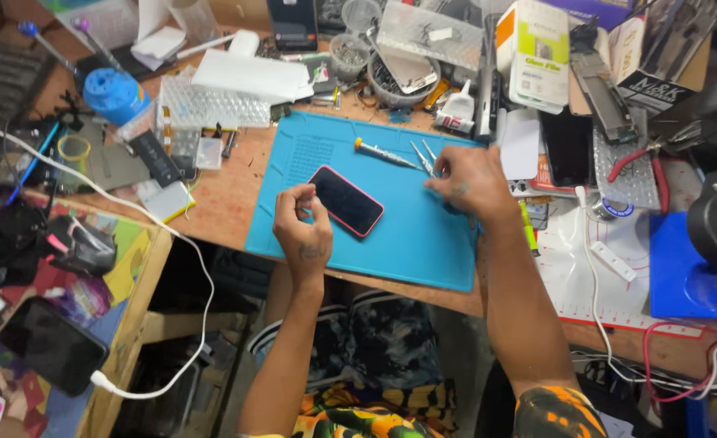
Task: The person uses a screwdriver to remove screws from the bottom of a red smartphone. They then set the phone aside, pick up a different smartphone, and test its screen responsiveness by swiping and tapping. Finally, they open the back of the second phone to inspect the internal components.
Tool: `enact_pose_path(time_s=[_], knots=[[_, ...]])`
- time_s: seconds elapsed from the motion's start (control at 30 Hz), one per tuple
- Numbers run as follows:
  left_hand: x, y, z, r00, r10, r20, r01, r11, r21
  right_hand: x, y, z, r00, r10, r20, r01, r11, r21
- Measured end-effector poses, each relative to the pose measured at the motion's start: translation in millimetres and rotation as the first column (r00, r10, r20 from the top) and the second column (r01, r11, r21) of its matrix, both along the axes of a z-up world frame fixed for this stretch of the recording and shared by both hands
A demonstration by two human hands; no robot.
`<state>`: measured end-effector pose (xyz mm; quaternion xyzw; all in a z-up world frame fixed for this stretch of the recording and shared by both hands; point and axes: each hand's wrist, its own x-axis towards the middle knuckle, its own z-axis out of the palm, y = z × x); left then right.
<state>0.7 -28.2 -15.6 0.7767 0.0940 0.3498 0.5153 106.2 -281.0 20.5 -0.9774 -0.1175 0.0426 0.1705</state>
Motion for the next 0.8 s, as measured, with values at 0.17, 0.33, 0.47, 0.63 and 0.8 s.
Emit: enact_pose_path(time_s=[0.17, 0.33, 0.47, 0.63, 0.8], knots=[[-6.2, 1.7, 0.9, 0.994, -0.065, -0.083, 0.068, 0.997, 0.028, -8.0, 17.2, 7.5, 0.998, -0.019, -0.062, 0.014, 0.996, -0.083], [-7.2, 3.2, 4.3, 0.995, -0.065, -0.081, 0.065, 0.998, -0.008, -6.9, 17.4, 10.8, 0.992, -0.084, -0.093, 0.08, 0.996, -0.045], [-7.4, 7.1, 1.8, 1.0, 0.002, -0.026, -0.001, 1.0, 0.019, -12.6, 37.6, 11.0, 0.983, 0.072, 0.17, -0.104, 0.976, 0.189], [-5.1, 11.4, -3.5, 0.999, 0.033, -0.018, -0.034, 0.999, -0.041, -46.5, 93.3, 2.1, 0.95, 0.277, 0.141, -0.308, 0.899, 0.31], [-5.7, 13.6, -4.1, 0.998, 0.058, 0.02, -0.058, 0.998, -0.001, -55.2, 119.8, 5.0, 0.938, 0.332, 0.101, -0.344, 0.925, 0.163]])
